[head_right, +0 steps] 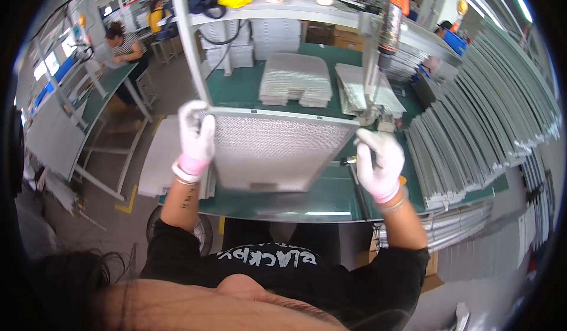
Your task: The recorder assembles metal frames onto mesh filters using a hammer and a power screwdriver at a manufacturing workstation.
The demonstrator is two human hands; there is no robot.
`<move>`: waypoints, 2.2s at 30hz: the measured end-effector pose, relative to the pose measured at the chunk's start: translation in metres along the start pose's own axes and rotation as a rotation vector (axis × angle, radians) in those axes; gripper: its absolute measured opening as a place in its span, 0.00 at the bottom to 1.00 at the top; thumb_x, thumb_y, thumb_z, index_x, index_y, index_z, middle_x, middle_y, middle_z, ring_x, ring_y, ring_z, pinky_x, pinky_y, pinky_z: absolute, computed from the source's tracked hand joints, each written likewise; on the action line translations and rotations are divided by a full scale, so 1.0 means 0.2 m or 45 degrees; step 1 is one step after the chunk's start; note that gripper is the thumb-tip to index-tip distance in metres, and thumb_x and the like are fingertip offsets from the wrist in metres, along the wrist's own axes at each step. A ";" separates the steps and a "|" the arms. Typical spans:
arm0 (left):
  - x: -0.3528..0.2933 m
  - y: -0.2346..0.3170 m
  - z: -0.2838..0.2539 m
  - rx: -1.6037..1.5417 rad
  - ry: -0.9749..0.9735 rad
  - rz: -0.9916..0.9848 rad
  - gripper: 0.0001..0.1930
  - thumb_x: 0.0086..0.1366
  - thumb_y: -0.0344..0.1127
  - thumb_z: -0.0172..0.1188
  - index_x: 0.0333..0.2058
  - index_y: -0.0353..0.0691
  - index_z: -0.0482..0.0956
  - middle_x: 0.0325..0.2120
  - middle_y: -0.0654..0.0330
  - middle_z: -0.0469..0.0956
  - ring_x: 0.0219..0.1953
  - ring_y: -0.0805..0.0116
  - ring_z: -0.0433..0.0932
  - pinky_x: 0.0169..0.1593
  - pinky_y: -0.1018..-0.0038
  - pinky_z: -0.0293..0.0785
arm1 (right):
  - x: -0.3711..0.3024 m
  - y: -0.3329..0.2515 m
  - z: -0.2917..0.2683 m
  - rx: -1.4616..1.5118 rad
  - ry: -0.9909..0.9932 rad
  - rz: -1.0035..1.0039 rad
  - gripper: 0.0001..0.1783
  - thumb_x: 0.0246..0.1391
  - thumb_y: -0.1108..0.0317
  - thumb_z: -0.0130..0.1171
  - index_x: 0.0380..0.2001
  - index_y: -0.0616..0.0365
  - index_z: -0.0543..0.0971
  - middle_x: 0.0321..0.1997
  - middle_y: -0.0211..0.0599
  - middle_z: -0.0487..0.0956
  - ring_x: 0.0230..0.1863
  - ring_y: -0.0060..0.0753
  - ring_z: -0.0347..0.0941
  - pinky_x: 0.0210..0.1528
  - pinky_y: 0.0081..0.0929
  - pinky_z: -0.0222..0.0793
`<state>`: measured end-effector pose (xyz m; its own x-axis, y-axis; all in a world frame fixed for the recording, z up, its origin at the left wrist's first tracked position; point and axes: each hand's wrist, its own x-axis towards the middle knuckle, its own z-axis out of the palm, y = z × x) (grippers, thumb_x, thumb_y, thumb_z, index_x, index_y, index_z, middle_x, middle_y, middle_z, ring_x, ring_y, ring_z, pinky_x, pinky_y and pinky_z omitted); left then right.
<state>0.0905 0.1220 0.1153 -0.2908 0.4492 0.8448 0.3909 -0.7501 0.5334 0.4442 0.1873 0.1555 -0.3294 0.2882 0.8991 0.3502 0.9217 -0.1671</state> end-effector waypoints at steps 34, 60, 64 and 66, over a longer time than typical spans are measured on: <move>-0.19 0.08 1.14 0.622 -0.444 0.567 0.26 0.49 0.41 0.66 0.46 0.40 0.71 0.18 0.67 0.70 0.21 0.65 0.69 0.29 0.64 0.61 | -0.15 -0.19 -0.86 -0.228 -0.535 0.678 0.29 0.63 0.61 0.57 0.63 0.62 0.67 0.31 0.42 0.79 0.27 0.34 0.73 0.38 0.27 0.71; -0.18 0.06 1.14 0.569 -0.454 0.516 0.32 0.48 0.43 0.69 0.52 0.41 0.72 0.21 0.67 0.73 0.26 0.66 0.72 0.35 0.64 0.66 | -0.32 -0.20 -0.67 -0.119 -0.057 0.602 0.32 0.64 0.71 0.47 0.69 0.62 0.55 0.26 0.37 0.74 0.19 0.28 0.70 0.25 0.24 0.68; -0.18 0.05 1.14 0.593 -0.501 0.489 0.32 0.49 0.43 0.69 0.52 0.40 0.71 0.22 0.67 0.74 0.26 0.66 0.72 0.36 0.65 0.66 | -0.32 -0.22 -0.61 -0.385 -0.926 0.693 0.36 0.55 0.77 0.54 0.68 0.55 0.60 0.38 0.51 0.80 0.31 0.54 0.77 0.36 0.42 0.74; -0.19 0.04 1.14 0.611 -0.498 0.487 0.32 0.48 0.43 0.69 0.52 0.40 0.71 0.22 0.67 0.74 0.26 0.66 0.72 0.36 0.65 0.66 | -0.22 -0.23 -0.67 -0.430 -0.915 0.610 0.35 0.56 0.76 0.54 0.68 0.56 0.60 0.34 0.51 0.80 0.29 0.52 0.77 0.35 0.39 0.74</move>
<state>0.3035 0.2088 0.0977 0.2417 0.4061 0.8813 0.7688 -0.6343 0.0814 0.5608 0.0977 0.1785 -0.5083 0.8148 0.2789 0.7892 0.5703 -0.2280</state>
